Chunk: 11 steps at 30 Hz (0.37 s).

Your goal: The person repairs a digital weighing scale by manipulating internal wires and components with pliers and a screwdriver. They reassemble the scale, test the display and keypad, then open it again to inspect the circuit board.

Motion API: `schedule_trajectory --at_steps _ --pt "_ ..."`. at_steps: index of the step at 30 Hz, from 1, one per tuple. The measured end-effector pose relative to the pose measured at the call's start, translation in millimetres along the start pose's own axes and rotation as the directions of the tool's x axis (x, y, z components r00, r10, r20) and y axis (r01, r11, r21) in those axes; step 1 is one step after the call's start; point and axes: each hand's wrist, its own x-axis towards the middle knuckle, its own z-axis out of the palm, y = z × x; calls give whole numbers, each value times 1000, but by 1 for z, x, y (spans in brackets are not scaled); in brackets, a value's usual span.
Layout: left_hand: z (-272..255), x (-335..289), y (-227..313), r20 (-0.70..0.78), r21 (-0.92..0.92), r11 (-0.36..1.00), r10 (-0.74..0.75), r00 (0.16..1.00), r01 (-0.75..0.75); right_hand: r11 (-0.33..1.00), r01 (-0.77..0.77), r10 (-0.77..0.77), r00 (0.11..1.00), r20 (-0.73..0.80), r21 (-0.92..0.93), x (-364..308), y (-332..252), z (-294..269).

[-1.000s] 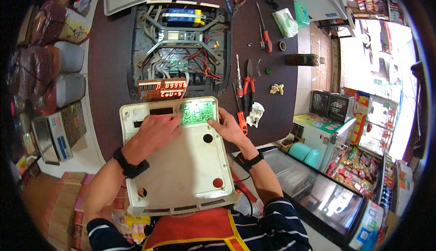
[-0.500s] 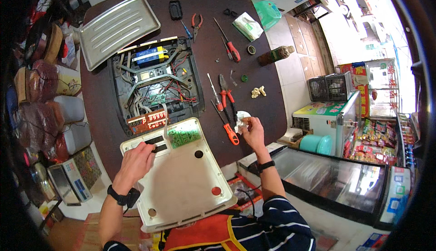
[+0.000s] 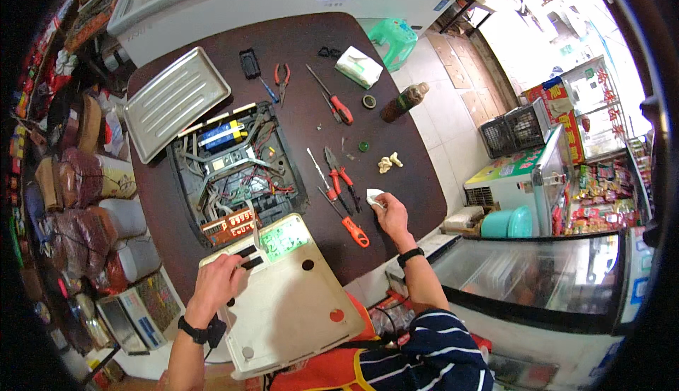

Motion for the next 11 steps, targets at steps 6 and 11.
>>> schedule_trajectory --at_steps 6,11 --pt "-2 -7 -1 -4 21 1000 -6 1000 6 982 152 -118 958 261 -112 21 3 -46" --pt "1 -9 -16 28 5 999 -50 998 50 993 -9 18 997 79 -118 64 -13 -58"
